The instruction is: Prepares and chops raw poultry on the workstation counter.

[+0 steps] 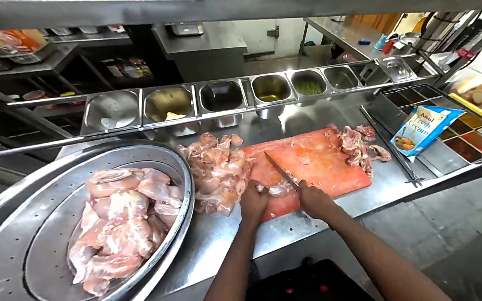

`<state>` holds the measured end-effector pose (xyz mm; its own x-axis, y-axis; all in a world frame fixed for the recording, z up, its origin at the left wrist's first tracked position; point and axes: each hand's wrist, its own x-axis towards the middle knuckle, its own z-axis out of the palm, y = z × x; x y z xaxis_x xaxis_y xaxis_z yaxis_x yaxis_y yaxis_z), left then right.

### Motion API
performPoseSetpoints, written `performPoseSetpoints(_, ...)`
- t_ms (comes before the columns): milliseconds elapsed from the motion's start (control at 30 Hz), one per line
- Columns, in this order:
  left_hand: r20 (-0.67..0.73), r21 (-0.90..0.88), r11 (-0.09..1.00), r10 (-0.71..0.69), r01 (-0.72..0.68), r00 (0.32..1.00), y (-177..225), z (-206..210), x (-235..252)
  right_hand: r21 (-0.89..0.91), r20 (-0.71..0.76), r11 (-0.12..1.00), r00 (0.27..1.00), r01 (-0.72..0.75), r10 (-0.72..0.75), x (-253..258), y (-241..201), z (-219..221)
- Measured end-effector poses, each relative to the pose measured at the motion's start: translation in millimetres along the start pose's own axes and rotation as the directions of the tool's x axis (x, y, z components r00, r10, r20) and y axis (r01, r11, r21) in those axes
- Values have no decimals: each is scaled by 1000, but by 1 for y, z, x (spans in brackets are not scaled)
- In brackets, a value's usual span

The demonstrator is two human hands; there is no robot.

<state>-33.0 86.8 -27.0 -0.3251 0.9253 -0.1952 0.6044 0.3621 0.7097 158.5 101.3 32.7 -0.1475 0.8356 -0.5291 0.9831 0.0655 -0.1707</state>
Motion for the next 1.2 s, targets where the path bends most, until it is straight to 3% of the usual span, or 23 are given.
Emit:
performPoseSetpoints(67, -90, 245, 950, 220, -193, 971, 3, 6, -3, 14, 1, 1000, 1000, 9, -9, 2, 2, -3)
performPoseSetpoints(100, -120, 338, 890, 364, -307, 924, 2, 13, -2, 18, -1, 1000, 1000, 18, -18, 3, 4, -5)
performPoseSetpoints(167, -54, 397, 766, 569, -505, 821, 0, 27, 1, 26, -26, 999, 999, 31, -30, 3, 7, -9)
performPoseSetpoints(233, 37, 361, 718, 626, -595, 779, 0, 35, 3, 9, -95, 999, 995, 35, -34, -3, 9, -15)
performPoseSetpoints(300, -68, 299, 730, 658, -614, 750, -9, 41, 2, 6, -261, 996, 962, 91, -86, -18, 11, -23)
performPoseSetpoints(367, -233, 276, 754, 654, -596, 720, -16, 40, -2, -3, -537, 972, 819, 236, -201, -34, 15, -30)
performPoseSetpoints(433, -322, 254, 799, 601, -545, 732, -20, 31, -8, -66, -781, 931, 562, 360, -273, -43, 14, -36)
performPoseSetpoints(467, -355, 242, 818, 575, -522, 737, -21, 26, -9, -76, -842, 920, 470, 383, -265, -46, 10, -40)
performPoseSetpoints(500, -383, 235, 832, 554, -502, 739, -23, 21, -10, -71, -866, 921, 434, 383, -248, -47, 6, -41)
performPoseSetpoints(533, -412, 236, 842, 539, -485, 735, -24, 18, -9, -55, -852, 929, 468, 365, -234, -44, 2, -38)
performPoseSetpoints(567, -438, 236, 847, 531, -476, 726, -24, 14, -9, -25, -779, 944, 586, 328, -224, -37, 0, -32)
performPoseSetpoints(633, -473, 232, 847, 528, -478, 705, -27, 14, -10, 57, -334, 991, 938, 118, -92, -15, -6, -15)
performPoseSetpoints(667, -464, 244, 839, 542, -487, 701, -28, 14, -12, 39, -145, 999, 989, 26, -20, 0, -9, -7)
performPoseSetpoints(733, -403, 287, 787, 616, -546, 676, -22, 14, -9, 18, -22, 1000, 1000, -12, 12, 16, -13, -10)
performPoseSetpoints(900, -82, 346, 635, 753, -690, 653, -13, 45, 4, 15, -31, 1000, 999, -9, 9, 12, -8, -7)
performPoseSetpoints(1067, 40, 274, 701, 676, -658, 736, -7, 45, 19, 16, 107, 998, 993, -60, 58, -37, 27, 1)
performPoseSetpoints(1200, 152, 250, 698, 657, -672, 739, -7, 24, 19, 45, 148, 996, 987, -76, 69, -70, 68, 12)
